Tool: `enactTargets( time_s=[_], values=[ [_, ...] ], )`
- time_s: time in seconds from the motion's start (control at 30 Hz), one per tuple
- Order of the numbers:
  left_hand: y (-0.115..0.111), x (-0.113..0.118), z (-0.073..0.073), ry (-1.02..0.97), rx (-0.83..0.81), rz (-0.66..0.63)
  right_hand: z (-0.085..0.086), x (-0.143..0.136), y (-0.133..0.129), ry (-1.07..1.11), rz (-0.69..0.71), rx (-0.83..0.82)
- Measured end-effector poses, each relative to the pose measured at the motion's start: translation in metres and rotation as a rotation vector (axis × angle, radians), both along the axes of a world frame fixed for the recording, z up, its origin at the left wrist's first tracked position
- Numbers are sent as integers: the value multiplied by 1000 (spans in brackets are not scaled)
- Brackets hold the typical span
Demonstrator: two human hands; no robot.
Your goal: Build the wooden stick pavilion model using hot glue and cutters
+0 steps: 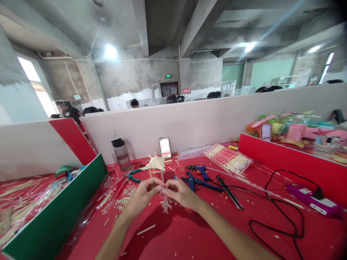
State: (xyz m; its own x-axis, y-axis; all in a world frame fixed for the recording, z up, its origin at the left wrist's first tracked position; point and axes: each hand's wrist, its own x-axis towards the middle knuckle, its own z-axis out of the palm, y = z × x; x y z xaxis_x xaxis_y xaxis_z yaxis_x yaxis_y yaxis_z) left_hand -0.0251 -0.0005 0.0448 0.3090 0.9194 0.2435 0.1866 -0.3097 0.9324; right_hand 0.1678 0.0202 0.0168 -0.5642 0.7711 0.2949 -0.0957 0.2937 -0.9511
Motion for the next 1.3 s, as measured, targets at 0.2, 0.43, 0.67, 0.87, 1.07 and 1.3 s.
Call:
enactTargets(
  time_s=[0.2, 0.43, 0.67, 0.87, 1.07, 1.3],
  values=[
    [0, -4, -2, -109, 16, 99, 5, 4, -2, 0, 52, -10],
    [-1, -4, -5, -315, -79, 67, 8, 10, 0, -31, 96, -50],
    [1, -7, -6, -281, -100, 34, 9, 26, 9, -222, 282, -14],
    [-1, -13, 0, 26, -101, -70, 9, 39, 13, -467, 271, 167],
    [-2, -20, -1, 383, -129, -253, 0, 37, 10, -601, 204, 280],
    [0, -32, -5, 644, -95, -274, -3, 27, 5, -590, 64, 411]
  ],
)
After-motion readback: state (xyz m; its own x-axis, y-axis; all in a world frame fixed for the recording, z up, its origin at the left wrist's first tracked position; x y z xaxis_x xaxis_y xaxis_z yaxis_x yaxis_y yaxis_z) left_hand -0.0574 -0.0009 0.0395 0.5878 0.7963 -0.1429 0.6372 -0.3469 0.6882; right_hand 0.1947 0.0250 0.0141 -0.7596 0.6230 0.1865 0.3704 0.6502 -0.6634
